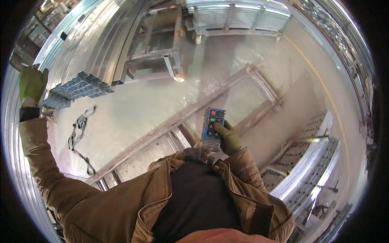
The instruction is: The person secures a stack of metal sheets with a strap, then uses a remote control to operate an overhead crane and move the stack across the workshop. The person guides the suspended load and places it onto a metal cart.
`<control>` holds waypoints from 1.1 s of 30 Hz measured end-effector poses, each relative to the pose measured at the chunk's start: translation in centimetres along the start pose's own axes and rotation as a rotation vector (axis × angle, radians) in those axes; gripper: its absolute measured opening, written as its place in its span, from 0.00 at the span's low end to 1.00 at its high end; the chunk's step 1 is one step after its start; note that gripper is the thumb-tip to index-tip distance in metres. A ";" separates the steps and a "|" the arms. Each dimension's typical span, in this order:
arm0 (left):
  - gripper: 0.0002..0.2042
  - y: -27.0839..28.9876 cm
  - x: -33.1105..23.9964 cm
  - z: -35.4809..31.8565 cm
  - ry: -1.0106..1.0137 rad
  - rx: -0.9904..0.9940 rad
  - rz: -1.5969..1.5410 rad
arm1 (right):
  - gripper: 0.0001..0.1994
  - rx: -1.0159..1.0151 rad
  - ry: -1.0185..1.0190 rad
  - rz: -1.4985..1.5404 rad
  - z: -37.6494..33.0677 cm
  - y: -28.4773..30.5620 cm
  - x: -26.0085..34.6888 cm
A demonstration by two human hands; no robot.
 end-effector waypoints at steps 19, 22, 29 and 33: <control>0.24 3.9 -6.7 6.9 0.112 0.022 0.039 | 0.19 0.142 -0.135 -0.117 18.5 1.5 13.1; 0.22 4.2 -7.9 7.9 0.100 0.060 0.115 | 0.18 0.189 -0.051 -0.245 22.2 5.4 16.3; 0.26 3.8 -11.1 9.2 0.238 0.158 0.112 | 0.18 0.136 -0.129 -0.225 28.0 10.4 23.4; 0.25 4.3 -13.2 10.2 0.255 0.186 0.118 | 0.19 0.209 -0.156 -0.230 32.0 10.8 24.2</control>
Point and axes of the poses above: each hand's wrist, its own z-axis towards the middle knuckle, its own y-axis out of the back of the hand, x = y × z, the point moved 2 cm from there along z, towards the middle knuckle, and after that the axes turned 6 degrees about y, right-handed, at the moved point
